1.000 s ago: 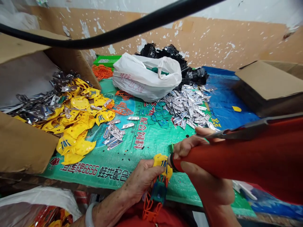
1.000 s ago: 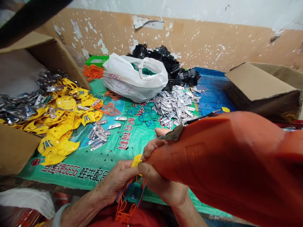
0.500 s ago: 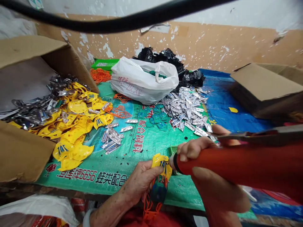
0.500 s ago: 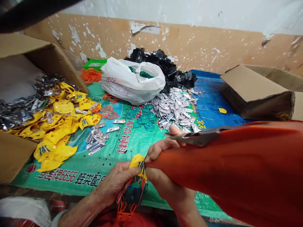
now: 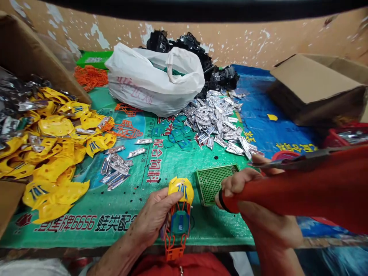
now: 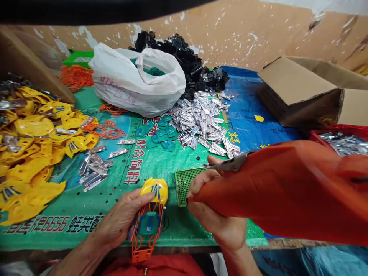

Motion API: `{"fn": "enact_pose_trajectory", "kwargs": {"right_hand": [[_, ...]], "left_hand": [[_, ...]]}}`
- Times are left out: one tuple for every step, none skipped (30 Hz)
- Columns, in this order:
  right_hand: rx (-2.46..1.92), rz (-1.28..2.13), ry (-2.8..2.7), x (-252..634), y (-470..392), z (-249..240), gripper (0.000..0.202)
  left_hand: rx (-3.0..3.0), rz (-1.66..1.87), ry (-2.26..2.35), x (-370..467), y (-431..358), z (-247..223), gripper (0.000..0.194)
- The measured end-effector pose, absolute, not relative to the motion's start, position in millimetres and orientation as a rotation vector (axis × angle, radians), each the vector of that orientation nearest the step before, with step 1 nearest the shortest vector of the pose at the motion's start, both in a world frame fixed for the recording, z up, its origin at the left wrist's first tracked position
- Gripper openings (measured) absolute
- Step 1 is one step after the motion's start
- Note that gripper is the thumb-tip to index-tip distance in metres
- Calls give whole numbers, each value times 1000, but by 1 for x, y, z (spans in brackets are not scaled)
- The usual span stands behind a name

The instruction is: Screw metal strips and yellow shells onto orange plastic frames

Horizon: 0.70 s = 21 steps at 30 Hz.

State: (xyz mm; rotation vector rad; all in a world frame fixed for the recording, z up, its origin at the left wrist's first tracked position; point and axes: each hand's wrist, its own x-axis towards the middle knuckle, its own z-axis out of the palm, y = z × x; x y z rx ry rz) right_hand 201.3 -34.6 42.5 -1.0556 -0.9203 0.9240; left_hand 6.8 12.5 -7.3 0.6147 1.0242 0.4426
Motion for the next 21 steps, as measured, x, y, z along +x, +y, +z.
{"fn": "enact_pose_trajectory", "kwargs": {"right_hand": [[-1065, 917, -922, 201, -35, 42, 64], [-1067, 922, -935, 200, -35, 42, 63], [-1069, 928, -949, 200, -36, 42, 63], [-1071, 931, -957, 200, -36, 42, 63], [-1074, 931, -960, 200, -36, 42, 62], [-1075, 934, -961, 200, -36, 41, 62], [-1075, 939, -962, 200, -37, 41, 62], [-1075, 946, -960, 200, -37, 40, 62], [-1077, 953, -952, 200, -37, 40, 61], [-1079, 962, -941, 199, -38, 39, 61], [-1084, 966, -928, 199, -38, 39, 61], [-1088, 965, -918, 198, -38, 38, 61], [-1086, 961, -912, 197, -38, 38, 60], [-1080, 959, -912, 196, -38, 38, 60], [-1076, 956, -913, 196, -38, 38, 61], [-1076, 950, -912, 195, -38, 38, 60], [-1080, 943, -909, 195, -38, 38, 60], [-1089, 933, -905, 195, -38, 39, 60], [-1101, 920, -906, 194, -38, 39, 60], [-1113, 906, -912, 194, -37, 40, 59], [-1121, 892, -921, 194, -37, 40, 58]], "left_hand": [[619, 440, 1029, 7, 13, -8, 35], [623, 439, 1037, 7, 13, -8, 35], [624, 439, 1045, 7, 13, -9, 36], [623, 435, 1051, 7, 13, -9, 36], [616, 431, 1053, 7, 13, -9, 37], [606, 429, 1052, 7, 13, -9, 38], [597, 428, 1050, 7, 13, -9, 38], [592, 426, 1048, 7, 12, -8, 39], [591, 425, 1048, 7, 12, -7, 39], [592, 424, 1050, 8, 12, -7, 39], [593, 426, 1050, 8, 12, -6, 38], [593, 429, 1048, 8, 12, -6, 38], [591, 433, 1042, 8, 12, -5, 37], [588, 440, 1033, 8, 11, -5, 37], [585, 445, 1022, 8, 11, -5, 36], [582, 445, 1013, 7, 11, -5, 36], [579, 442, 1007, 7, 10, -5, 35], [576, 437, 1005, 6, 10, -5, 35], [574, 433, 1006, 6, 10, -5, 35], [573, 430, 1007, 5, 9, -5, 35], [570, 430, 1008, 5, 9, -5, 35]]}}
